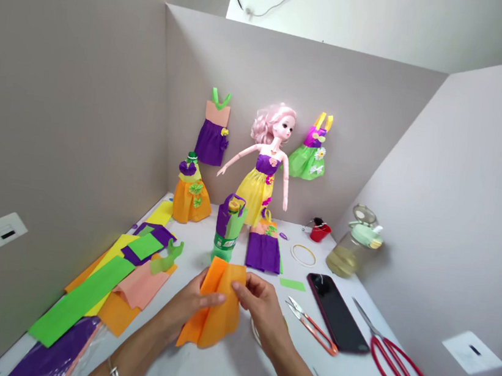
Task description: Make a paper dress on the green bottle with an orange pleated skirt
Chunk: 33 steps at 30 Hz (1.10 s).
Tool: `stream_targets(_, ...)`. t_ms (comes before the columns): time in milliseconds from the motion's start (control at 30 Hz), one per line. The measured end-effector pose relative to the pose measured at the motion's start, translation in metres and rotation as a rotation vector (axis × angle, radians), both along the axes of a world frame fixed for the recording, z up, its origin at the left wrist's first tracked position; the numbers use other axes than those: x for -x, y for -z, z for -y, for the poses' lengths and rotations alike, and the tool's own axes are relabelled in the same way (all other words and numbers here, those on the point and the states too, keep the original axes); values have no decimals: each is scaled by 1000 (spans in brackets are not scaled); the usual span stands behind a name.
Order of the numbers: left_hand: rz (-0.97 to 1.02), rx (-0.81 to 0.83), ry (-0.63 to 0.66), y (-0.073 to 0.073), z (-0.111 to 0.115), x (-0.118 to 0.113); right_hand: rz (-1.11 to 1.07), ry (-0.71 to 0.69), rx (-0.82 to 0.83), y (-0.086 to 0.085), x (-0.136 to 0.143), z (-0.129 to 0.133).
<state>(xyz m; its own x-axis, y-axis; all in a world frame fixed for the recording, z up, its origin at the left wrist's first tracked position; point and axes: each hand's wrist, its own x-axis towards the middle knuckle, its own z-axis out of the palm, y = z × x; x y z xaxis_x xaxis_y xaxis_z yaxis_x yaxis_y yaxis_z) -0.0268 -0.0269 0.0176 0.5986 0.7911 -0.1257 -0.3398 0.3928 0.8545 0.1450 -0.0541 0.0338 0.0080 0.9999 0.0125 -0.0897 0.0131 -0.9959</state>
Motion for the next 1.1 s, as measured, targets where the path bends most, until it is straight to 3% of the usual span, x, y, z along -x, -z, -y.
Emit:
stream_targets(167, -37, -12, -154, 9, -14, 6, 28, 65, 11, -3, -15, -5)
stream_targets(367, -82, -68, -247, -3, -21, 20, 9, 63, 37, -7, -24, -10)
stream_targets(533, -157, -105, -362, -4, -31, 22, 45, 116, -17, -10, -24, -27)
stream_targets(900, -288, -309, -446, -15, -70, 27, 94, 86, -75, -15, -29, -64)
stream_targets(1000, -320, -327, -459, -15, -75, 28, 91, 63, -67, -18, -28, -64)
stream_targets(1100, -304, -303, -440, -19, -65, 27, 89, 13, -35, -30, -28, -50)
